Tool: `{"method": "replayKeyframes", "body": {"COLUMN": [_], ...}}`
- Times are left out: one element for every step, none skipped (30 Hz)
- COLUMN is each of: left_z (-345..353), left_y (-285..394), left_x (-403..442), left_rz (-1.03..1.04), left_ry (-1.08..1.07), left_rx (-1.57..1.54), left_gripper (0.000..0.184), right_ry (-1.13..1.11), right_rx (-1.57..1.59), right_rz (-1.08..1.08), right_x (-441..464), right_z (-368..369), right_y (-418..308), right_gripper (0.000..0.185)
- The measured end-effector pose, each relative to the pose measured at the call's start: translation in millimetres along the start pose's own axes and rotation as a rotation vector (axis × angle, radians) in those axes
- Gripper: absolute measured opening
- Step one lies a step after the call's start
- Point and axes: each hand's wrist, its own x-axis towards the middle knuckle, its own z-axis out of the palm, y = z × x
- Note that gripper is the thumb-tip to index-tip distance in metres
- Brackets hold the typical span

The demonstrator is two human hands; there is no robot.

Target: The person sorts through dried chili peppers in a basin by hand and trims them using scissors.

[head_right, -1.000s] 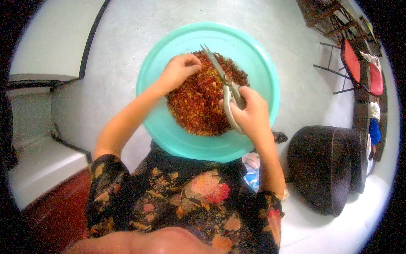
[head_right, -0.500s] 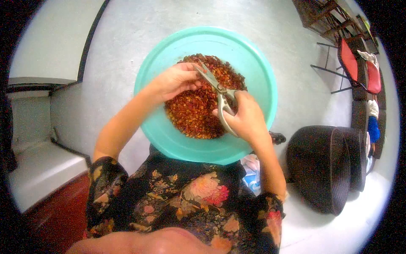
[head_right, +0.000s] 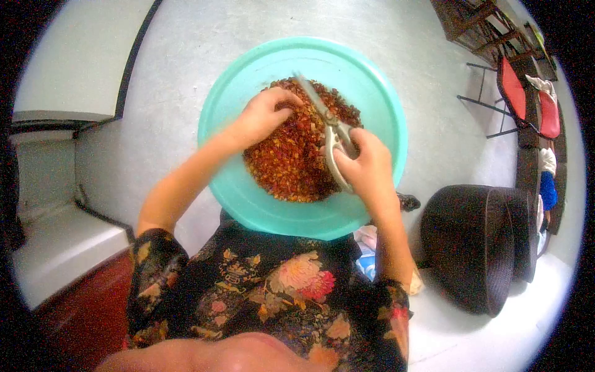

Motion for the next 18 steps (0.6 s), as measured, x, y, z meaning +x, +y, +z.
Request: {"method": "replayKeyframes", "body": {"left_z": [-1.3,-2.7,-5.2,-6.6,-6.7,-5.9,-4.5,-1.7,1.5,4.3,10.0,18.7,26.1,32.8,35.9,38.2,40.2,40.3], "left_y": [0.8,0.5,2.4,4.8,7.5,11.5,16.3,20.9,24.1,28.1,29.0,23.6,18.4,12.3,10.8,8.7,6.6,9.3], "left_x": [0.7,2.2,4.1,7.3,12.3,17.0,22.0,26.6,31.9,37.0,43.8,52.2,58.6,63.5,66.6,68.3,68.3,66.9], "left_rz": [0.001,0.023,0.045,0.045,0.096,0.148,0.147,0.19,0.232,0.265,0.265,0.311,0.36,0.365,0.319,0.27,0.272,0.066], "left_ry": [0.002,-0.048,-0.098,-0.095,-0.141,-0.186,-0.184,-0.269,-0.355,-0.387,-0.386,-0.384,-0.381,-0.382,-0.409,-0.436,-0.439,-0.367], "left_rx": [0.001,0.053,0.105,0.107,0.252,0.397,0.399,0.52,0.641,0.676,0.678,0.767,0.854,0.851,0.867,0.884,0.885,0.65], "left_gripper": [0.025,0.025,0.024,0.024,0.025,0.027,0.027,0.029,0.032,0.033,0.033,0.031,0.029,0.029,0.026,0.023,0.023,0.023], "right_ry": [0.001,0.033,0.065,0.077,0.075,0.093,0.111,0.111,0.115,0.119,0.119,0.126,0.134,0.138,0.131,0.123,0.125,0.13], "right_rx": [0.0,0.102,0.204,0.364,0.365,0.39,0.416,0.416,0.411,0.406,0.407,0.403,0.397,0.393,0.39,0.39,0.391,0.387], "right_rz": [-0.002,0.013,0.029,0.048,0.045,0.069,0.093,0.09,0.077,0.064,0.062,0.048,0.035,0.038,0.043,0.048,0.05,0.053], "right_x": [0.4,1.0,1.5,0.3,0.5,0.0,0.0,-0.3,0.4,1.4,1.8,1.8,1.2,0.4,0.1,0.3,0.0,-0.5], "right_z": [-0.6,-2.1,-3.3,-3.9,-2.4,-0.8,0.2,2.0,2.9,3.6,3.9,4.5,4.9,4.3,3.4,3.0,3.2,3.6], "right_y": [-0.8,-2.8,-5.1,-9.4,-7.7,-4.0,-1.5,0.0,0.4,0.0,-0.5,-1.2,-1.5,-2.7,-5.3,-6.7,-6.7,-5.9], "right_gripper": [0.034,0.033,0.032,0.029,0.029,0.028,0.026,0.026,0.027,0.027,0.027,0.028,0.028,0.028,0.029,0.03,0.03,0.031]}}
